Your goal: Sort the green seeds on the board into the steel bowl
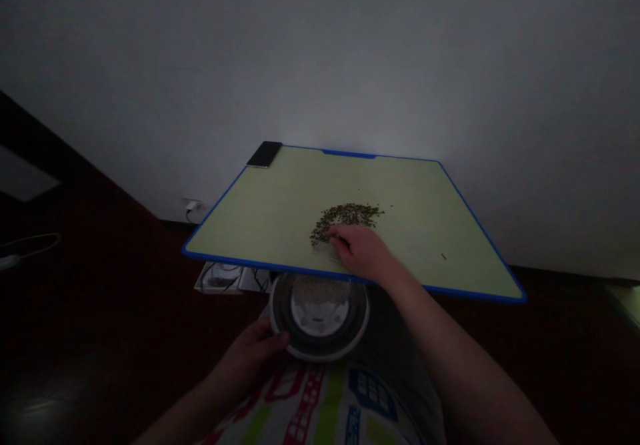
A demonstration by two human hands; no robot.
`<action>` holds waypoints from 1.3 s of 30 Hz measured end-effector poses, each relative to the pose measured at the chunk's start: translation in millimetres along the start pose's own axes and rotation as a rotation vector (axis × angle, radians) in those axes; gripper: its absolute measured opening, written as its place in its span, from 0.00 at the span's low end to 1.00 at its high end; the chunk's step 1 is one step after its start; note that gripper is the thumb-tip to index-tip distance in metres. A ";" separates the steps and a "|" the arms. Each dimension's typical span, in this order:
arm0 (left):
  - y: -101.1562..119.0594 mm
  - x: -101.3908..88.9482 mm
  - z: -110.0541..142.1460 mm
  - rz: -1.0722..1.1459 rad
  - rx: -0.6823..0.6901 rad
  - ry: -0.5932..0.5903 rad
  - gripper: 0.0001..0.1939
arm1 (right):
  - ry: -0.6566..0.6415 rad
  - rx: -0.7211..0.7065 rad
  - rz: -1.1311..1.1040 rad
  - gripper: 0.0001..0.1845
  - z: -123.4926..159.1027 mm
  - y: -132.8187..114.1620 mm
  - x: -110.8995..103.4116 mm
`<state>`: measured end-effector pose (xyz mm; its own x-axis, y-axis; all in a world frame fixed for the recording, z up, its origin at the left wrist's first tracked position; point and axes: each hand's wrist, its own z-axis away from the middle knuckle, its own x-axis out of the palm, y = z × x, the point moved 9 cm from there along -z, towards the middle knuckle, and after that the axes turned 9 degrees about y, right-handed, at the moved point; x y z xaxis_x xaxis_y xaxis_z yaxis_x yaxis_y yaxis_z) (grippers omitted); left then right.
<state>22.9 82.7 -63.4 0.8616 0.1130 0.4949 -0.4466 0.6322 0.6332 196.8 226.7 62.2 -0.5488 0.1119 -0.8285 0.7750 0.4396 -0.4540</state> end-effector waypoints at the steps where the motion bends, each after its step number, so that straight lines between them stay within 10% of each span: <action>1: -0.2 0.2 0.3 -0.006 -0.004 0.001 0.19 | 0.010 0.012 0.001 0.14 0.6 1.5 -2.0; 39: -1.9 0.8 -0.6 0.018 0.000 -0.026 0.19 | 0.030 0.055 0.095 0.13 -9.9 -4.3 2.7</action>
<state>24.6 82.1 -64.5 0.8471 0.1041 0.5212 -0.4615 0.6304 0.6242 188.9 234.0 65.1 -0.4801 0.1778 -0.8590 0.8398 0.3760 -0.3916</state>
